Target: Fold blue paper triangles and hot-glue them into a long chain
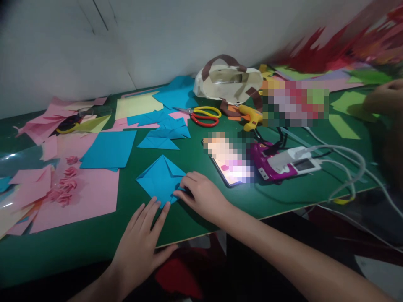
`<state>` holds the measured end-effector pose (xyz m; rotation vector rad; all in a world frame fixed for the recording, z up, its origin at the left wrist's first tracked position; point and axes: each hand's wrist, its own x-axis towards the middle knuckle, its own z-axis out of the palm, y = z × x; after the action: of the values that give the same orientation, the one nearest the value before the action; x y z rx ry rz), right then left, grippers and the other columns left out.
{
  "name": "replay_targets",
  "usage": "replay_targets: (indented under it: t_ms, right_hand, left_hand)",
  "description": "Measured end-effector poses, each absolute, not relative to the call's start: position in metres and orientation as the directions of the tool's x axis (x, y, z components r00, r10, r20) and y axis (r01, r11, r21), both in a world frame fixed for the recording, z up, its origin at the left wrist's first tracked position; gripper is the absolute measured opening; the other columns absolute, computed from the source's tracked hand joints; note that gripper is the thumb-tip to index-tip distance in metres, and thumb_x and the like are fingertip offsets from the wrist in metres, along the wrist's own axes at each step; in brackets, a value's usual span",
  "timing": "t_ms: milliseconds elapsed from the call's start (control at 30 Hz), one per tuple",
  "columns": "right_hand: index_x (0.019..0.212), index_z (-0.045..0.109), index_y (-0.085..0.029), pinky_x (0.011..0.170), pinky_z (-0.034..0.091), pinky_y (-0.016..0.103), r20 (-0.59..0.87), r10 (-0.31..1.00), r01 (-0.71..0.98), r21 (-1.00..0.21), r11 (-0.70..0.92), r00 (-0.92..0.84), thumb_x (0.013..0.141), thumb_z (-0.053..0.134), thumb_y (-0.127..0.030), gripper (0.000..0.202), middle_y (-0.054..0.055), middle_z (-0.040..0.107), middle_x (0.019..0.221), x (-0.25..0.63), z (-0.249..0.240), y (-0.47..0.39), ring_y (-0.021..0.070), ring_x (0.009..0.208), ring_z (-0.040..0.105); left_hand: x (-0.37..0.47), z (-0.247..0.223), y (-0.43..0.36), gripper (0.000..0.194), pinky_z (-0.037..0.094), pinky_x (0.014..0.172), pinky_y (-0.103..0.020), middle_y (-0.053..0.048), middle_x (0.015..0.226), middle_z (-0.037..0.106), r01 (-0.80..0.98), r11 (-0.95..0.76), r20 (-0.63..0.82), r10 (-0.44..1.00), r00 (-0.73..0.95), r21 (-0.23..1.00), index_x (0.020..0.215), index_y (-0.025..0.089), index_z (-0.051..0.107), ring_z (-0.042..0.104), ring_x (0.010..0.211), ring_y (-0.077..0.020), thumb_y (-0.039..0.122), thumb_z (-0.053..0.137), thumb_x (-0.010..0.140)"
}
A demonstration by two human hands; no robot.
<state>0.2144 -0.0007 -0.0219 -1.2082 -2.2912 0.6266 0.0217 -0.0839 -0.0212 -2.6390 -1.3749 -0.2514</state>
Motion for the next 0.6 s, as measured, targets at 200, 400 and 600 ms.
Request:
replay_targets:
  t_ms: [200, 400, 600]
  right_hand:
    - [0.074, 0.051, -0.018, 0.065, 0.040, 0.028, 0.214, 0.843, 0.635, -0.573, 0.517, -0.494, 0.087, 0.054, -0.029, 0.016, 0.003, 0.056, 0.075, 0.2140, -0.0236, -0.0025, 0.0172, 0.074, 0.050]
    - [0.074, 0.050, -0.018, 0.066, 0.040, 0.028, 0.222, 0.846, 0.638, -0.572, 0.516, -0.485, 0.086, 0.055, -0.028, 0.017, 0.003, 0.056, 0.075, 0.2124, -0.0242, -0.0015, 0.0174, 0.075, 0.050]
    - [0.074, 0.048, -0.019, 0.064, 0.040, 0.028, 0.212, 0.859, 0.657, -0.566, 0.497, -0.467, 0.085, 0.056, -0.027, 0.016, 0.003, 0.054, 0.074, 0.2123, -0.0240, -0.0023, 0.0171, 0.072, 0.050]
  left_hand:
    - [0.0229, -0.0231, -0.0851, 0.061, 0.032, 0.099, -0.040, -0.012, 0.129, 0.054, 0.820, -0.561, 0.201, 0.795, 0.572, -0.114, 0.132, 0.008, 0.042, 0.043, 0.123, -0.0274, 0.046, 0.048, 0.084]
    - [0.0222, -0.0256, -0.0864, 0.069, 0.032, 0.100, -0.039, -0.012, 0.130, 0.052, 0.828, -0.550, 0.201, 0.803, 0.561, -0.110, 0.135, 0.008, 0.037, 0.039, 0.125, -0.0273, 0.049, 0.051, 0.081]
    - [0.0217, -0.0257, -0.0864, 0.069, 0.033, 0.100, -0.040, -0.012, 0.132, 0.051, 0.824, -0.554, 0.165, 0.807, 0.567, -0.117, 0.138, 0.009, 0.032, 0.038, 0.127, -0.0271, 0.045, 0.050, 0.083]
